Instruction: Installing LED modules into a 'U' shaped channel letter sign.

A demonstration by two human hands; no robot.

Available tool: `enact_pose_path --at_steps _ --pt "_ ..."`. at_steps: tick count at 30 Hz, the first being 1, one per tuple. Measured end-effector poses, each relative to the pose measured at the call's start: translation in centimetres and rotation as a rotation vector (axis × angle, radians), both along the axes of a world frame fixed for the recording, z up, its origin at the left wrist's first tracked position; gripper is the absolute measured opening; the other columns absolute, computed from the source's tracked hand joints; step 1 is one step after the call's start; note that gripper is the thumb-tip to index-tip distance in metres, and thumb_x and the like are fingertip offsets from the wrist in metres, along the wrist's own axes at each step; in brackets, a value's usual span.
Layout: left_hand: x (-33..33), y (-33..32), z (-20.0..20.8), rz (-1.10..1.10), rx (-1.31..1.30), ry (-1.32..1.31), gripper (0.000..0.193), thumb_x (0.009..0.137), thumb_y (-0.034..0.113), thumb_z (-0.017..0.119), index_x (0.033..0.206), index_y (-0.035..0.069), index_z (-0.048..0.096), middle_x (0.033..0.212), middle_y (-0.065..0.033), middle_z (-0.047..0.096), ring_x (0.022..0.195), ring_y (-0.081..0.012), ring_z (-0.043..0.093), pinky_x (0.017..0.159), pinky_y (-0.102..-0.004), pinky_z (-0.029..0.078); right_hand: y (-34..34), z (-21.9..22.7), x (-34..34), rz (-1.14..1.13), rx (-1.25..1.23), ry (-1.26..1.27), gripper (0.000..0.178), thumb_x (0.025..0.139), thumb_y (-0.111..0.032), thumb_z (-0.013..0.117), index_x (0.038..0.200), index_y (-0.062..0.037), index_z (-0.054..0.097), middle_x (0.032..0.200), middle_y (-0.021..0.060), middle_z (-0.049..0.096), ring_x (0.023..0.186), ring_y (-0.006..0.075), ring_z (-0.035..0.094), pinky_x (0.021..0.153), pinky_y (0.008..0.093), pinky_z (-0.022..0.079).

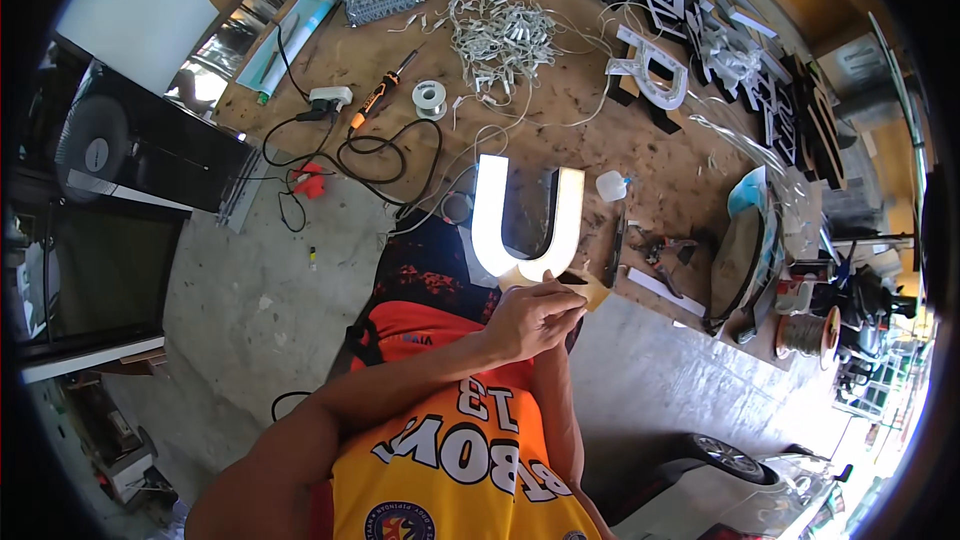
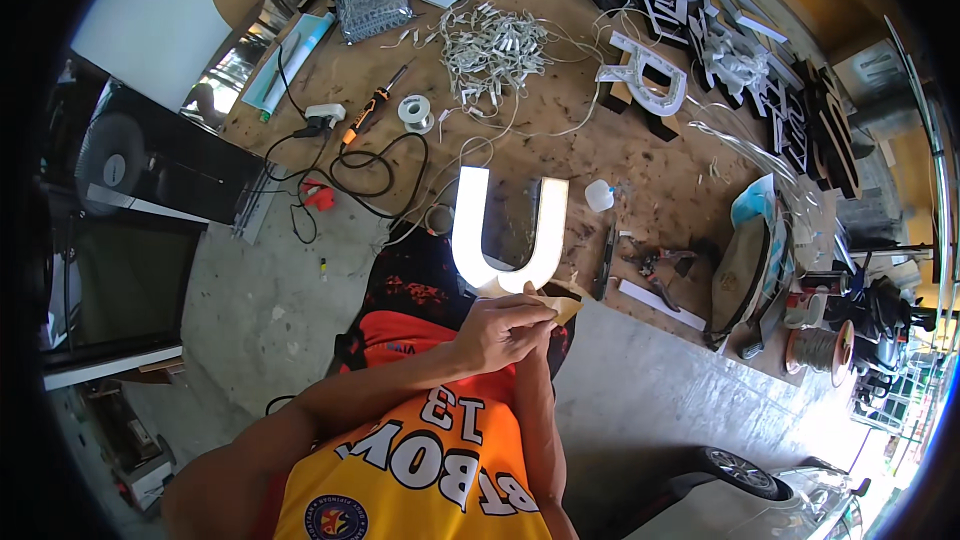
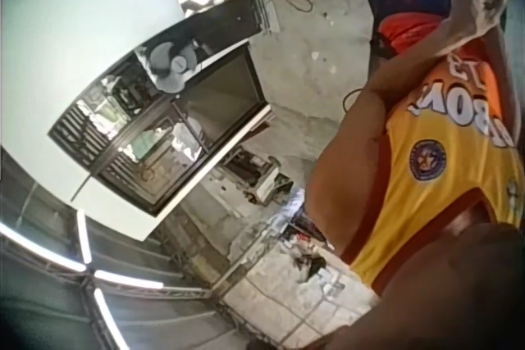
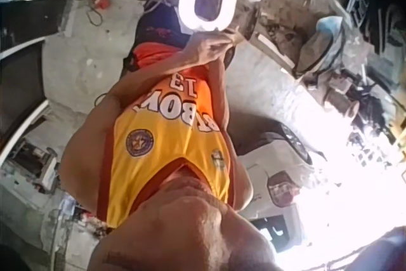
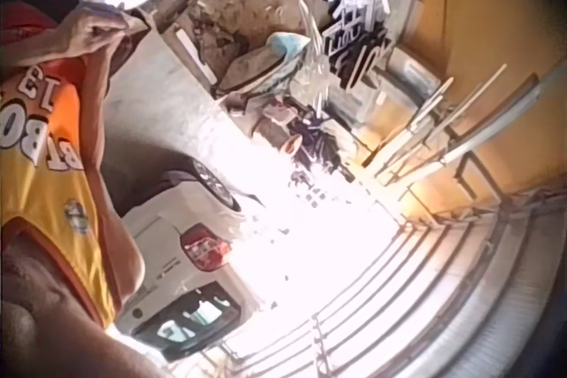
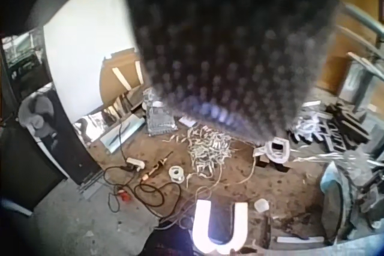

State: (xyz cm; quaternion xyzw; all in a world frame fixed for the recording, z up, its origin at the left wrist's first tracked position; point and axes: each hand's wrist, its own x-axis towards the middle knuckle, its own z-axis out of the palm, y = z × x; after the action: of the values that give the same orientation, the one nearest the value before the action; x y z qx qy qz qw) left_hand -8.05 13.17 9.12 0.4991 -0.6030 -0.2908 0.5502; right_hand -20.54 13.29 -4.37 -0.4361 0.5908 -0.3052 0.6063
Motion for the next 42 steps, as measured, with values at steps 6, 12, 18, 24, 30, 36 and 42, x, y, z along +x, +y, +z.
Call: enact_pose_path --at_steps 6,12,18,24,30,36,42 --pt "-1.1 -0.1 -0.1 -0.055 -0.001 -0.034 0.019 0.084 0.008 0.075 0.102 0.002 0.073 0.098 -0.0100 0.073 0.084 -0.0250 0.073 0.074 -0.0313 0.059 0.3 -1.3 1.0 -0.033 -0.021 -0.174 0.045 0.094 -0.025 0.068 0.129 -0.0011 0.055 0.113 0.0104 0.064 0.103 0.0261 0.064 0.085 0.0392 0.054" --pt "-1.8 0.3 0.6 -0.109 0.028 -0.097 0.016 0.087 0.012 0.071 0.100 0.005 0.074 0.097 -0.0088 0.073 0.082 -0.0264 0.073 0.075 -0.0341 0.061 -1.2 -1.6 1.6 -0.084 -0.085 -0.326 0.046 0.094 -0.026 0.067 0.131 -0.0021 0.054 0.117 0.0111 0.062 0.107 0.0275 0.062 0.087 0.0408 0.054" --pt "-2.6 0.4 0.8 -0.115 -0.017 -0.052 0.017 0.085 0.010 0.073 0.100 0.004 0.075 0.095 -0.0089 0.074 0.081 -0.0254 0.074 0.075 -0.0335 0.061 -0.5 -2.6 1.4 -0.116 -0.098 -0.444 0.048 0.094 -0.027 0.066 0.133 -0.0030 0.053 0.122 0.0117 0.060 0.111 0.0290 0.061 0.090 0.0425 0.053" --pt "-3.2 -0.5 2.2 -0.122 -0.071 0.050 0.018 0.082 0.005 0.075 0.100 0.002 0.074 0.095 -0.0104 0.074 0.080 -0.0241 0.074 0.072 -0.0321 0.061 0.7 -3.7 0.9 -0.107 -0.086 -0.552 0.049 0.095 -0.028 0.065 0.135 -0.0040 0.052 0.127 0.0124 0.058 0.115 0.0304 0.059 0.092 0.0442 0.052" --pt "-4.3 -0.9 3.2 -0.108 -0.115 0.152 0.018 0.082 0.002 0.075 0.100 0.002 0.075 0.093 -0.0106 0.074 0.078 -0.0234 0.074 0.070 -0.0304 0.061 -0.5 -4.1 1.1 -0.074 -0.119 -0.676 0.050 0.095 -0.029 0.064 0.137 -0.0049 0.051 0.132 0.0131 0.057 0.119 0.0318 0.058 0.095 0.0458 0.052" --pt "-4.3 -1.2 3.2 -0.114 -0.114 0.158 0.018 0.082 0.003 0.076 0.100 0.002 0.074 0.093 -0.0104 0.075 0.076 -0.0227 0.074 0.067 -0.0300 0.060 -2.0 -4.2 1.2 -0.047 -0.164 -0.805 0.052 0.096 -0.030 0.063 0.139 -0.0059 0.050 0.136 0.0138 0.055 0.123 0.0333 0.056 0.097 0.0475 0.051" --pt "-4.2 -0.8 3.0 -0.127 -0.113 0.138 0.018 0.083 0.004 0.075 0.100 0.003 0.074 0.094 -0.0098 0.075 0.076 -0.0225 0.074 0.066 -0.0296 0.060 -1.1 -5.0 1.4 -0.042 -0.162 -0.933 0.053 0.096 -0.031 0.062 0.141 -0.0068 0.048 0.141 0.0145 0.053 0.127 0.0347 0.054 0.100 0.0492 0.050"
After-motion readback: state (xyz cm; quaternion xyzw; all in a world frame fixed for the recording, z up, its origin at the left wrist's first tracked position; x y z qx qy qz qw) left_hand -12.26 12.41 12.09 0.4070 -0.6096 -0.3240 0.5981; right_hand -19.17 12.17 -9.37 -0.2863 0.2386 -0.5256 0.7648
